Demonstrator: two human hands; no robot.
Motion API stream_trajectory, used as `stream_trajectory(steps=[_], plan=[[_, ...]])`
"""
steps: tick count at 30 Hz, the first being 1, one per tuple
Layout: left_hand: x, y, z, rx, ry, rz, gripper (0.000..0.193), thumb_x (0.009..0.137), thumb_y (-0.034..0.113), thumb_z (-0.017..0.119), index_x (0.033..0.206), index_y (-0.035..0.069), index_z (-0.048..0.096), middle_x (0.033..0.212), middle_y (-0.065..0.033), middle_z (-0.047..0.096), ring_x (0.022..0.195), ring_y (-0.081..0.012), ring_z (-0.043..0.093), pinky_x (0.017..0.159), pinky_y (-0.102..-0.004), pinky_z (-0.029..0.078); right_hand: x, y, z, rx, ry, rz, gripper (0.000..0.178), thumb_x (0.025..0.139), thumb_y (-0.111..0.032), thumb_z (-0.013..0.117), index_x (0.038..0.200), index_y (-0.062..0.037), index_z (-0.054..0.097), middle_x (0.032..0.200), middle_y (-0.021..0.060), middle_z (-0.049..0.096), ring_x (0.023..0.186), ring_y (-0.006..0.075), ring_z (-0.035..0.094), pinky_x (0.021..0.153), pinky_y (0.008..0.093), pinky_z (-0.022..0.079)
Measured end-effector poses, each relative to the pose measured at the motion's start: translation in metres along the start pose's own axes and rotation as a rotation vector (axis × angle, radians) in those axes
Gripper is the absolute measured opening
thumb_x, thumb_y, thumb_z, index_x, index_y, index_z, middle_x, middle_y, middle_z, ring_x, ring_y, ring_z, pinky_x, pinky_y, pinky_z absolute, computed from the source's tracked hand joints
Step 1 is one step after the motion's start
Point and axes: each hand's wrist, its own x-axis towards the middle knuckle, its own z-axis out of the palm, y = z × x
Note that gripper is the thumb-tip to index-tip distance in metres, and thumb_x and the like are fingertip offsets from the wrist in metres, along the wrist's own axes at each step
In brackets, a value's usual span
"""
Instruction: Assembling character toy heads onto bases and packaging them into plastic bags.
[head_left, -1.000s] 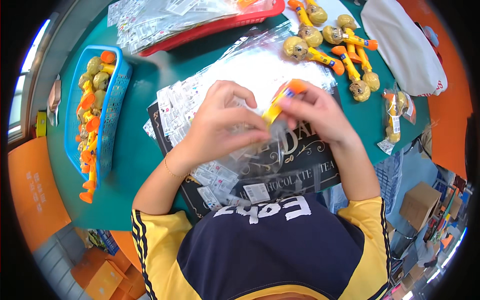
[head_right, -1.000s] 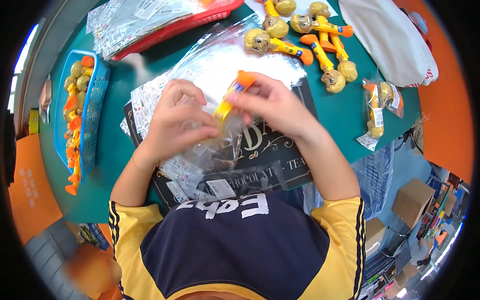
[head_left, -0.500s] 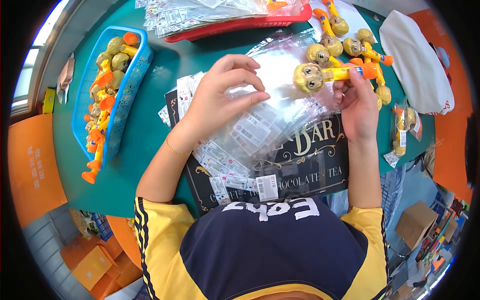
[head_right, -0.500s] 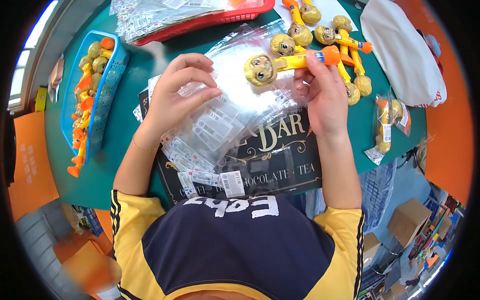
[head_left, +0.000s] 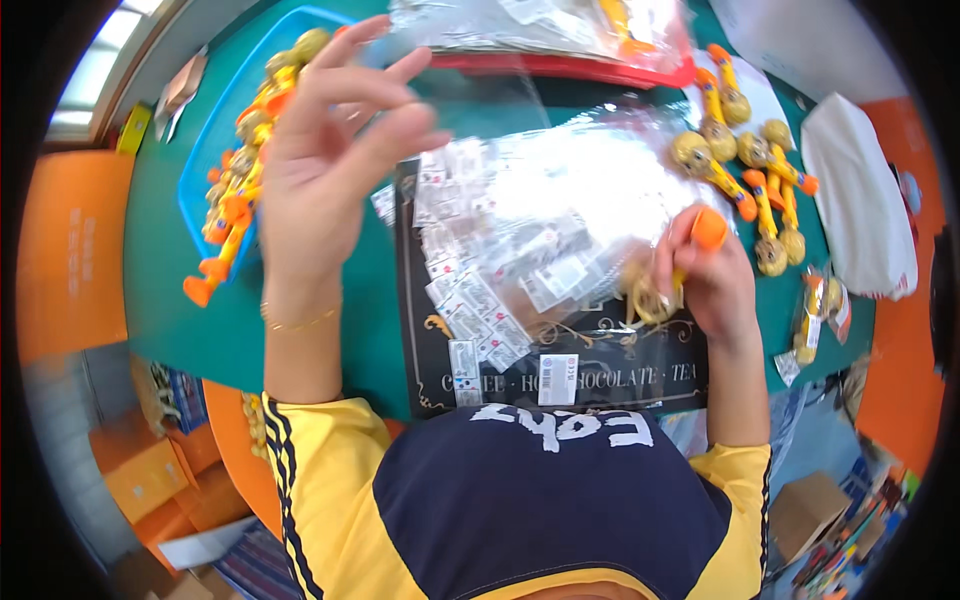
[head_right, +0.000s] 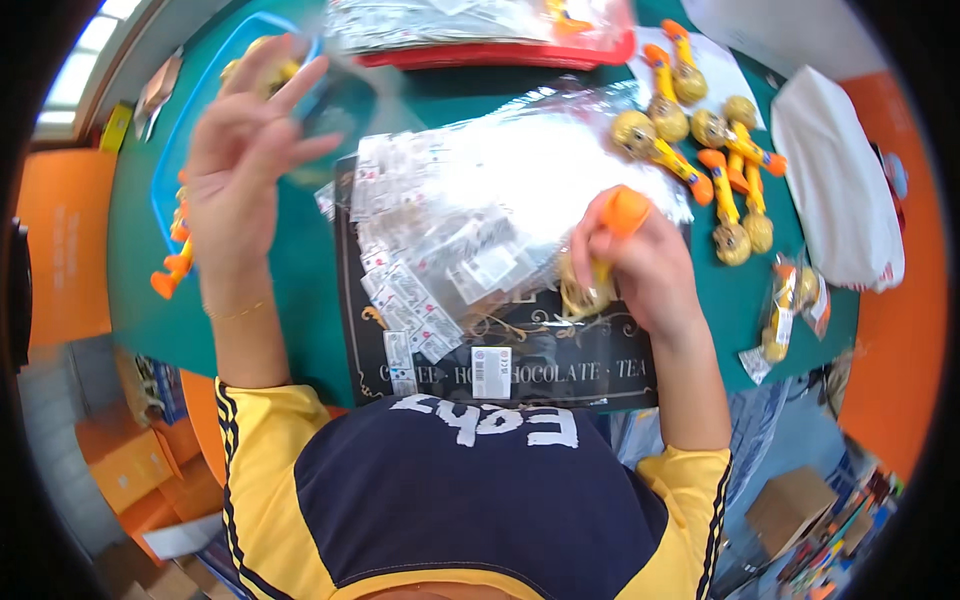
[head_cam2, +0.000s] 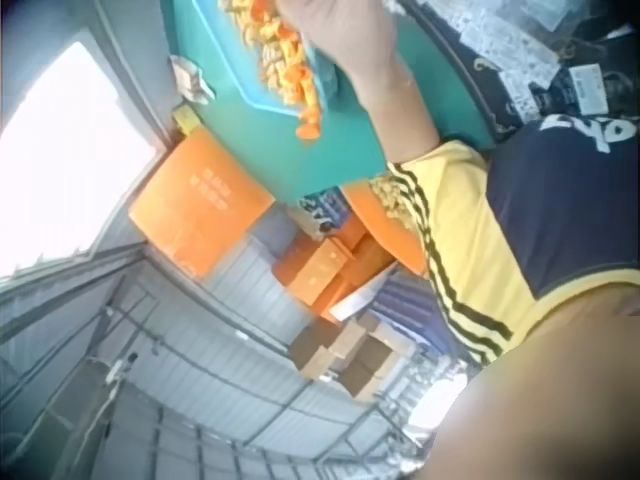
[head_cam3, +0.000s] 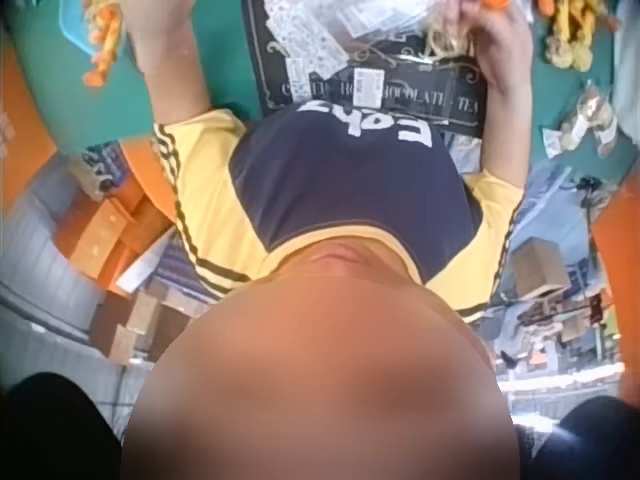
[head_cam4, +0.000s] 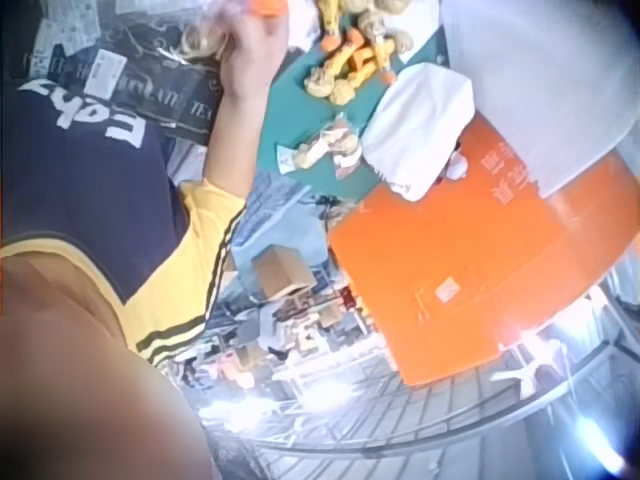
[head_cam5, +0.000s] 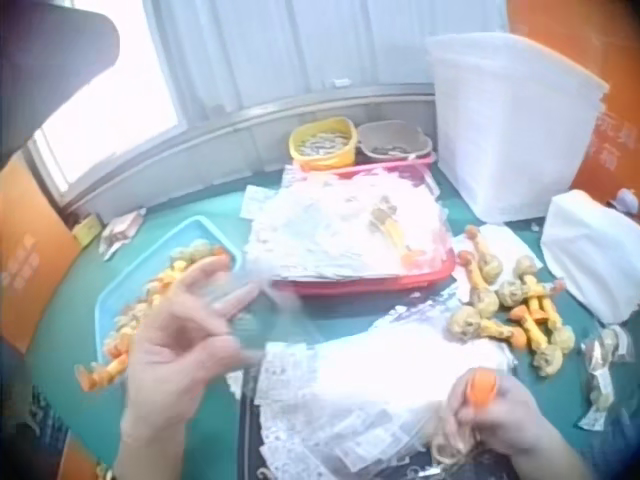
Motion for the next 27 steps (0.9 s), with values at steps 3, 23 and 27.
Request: stream_trajectory(steps=[3, 23, 27], plan=[[-0.032, 0.054, -0.038, -0.342, -0.018, -0.087, 0.029, 0.085, -0.004, 0.06, 0.112, 0.003, 0.05, 0.117, -0.0202, 0.052, 0.104, -0.0236, 0.061, 0.062, -0.0257, 0.058, 0.002, -0.01, 0.03, -0.702, -0.362, -0.313, 0.022, 0.077, -0.002, 0.063, 0.099, -0.0019, 0.061, 0.071, 0.0051, 0.059, 0.065, 0.0145, 0.057, 0.058, 0.0262, 0.044], [-0.15, 0.131, -0.092, 0.113, 0.554, -0.264, 0.052, 0.069, -0.002, 0.071, 0.119, -0.003, 0.055, 0.079, -0.0047, 0.059, 0.065, -0.0115, 0.059, 0.052, -0.0209, 0.048, 0.075, 0.063, 0.205, -1.476, -1.393, -0.381, 0.029, 0.069, -0.002, 0.067, 0.097, -0.0036, 0.058, 0.097, 0.012, 0.051, 0.081, 0.0298, 0.063, 0.067, 0.0406, 0.051], [-0.163, 0.129, -0.085, 0.214, 0.669, -0.02, 0.014, 0.08, -0.002, 0.067, 0.09, 0.005, 0.062, 0.081, -0.0058, 0.061, 0.065, -0.0139, 0.061, 0.049, -0.022, 0.048, 0.063, 0.046, 0.189, -1.308, -1.187, -0.512, 0.022, 0.063, -0.006, 0.069, 0.083, -0.0072, 0.06, 0.093, 0.0086, 0.05, 0.084, 0.0281, 0.058, 0.069, 0.0401, 0.049]])
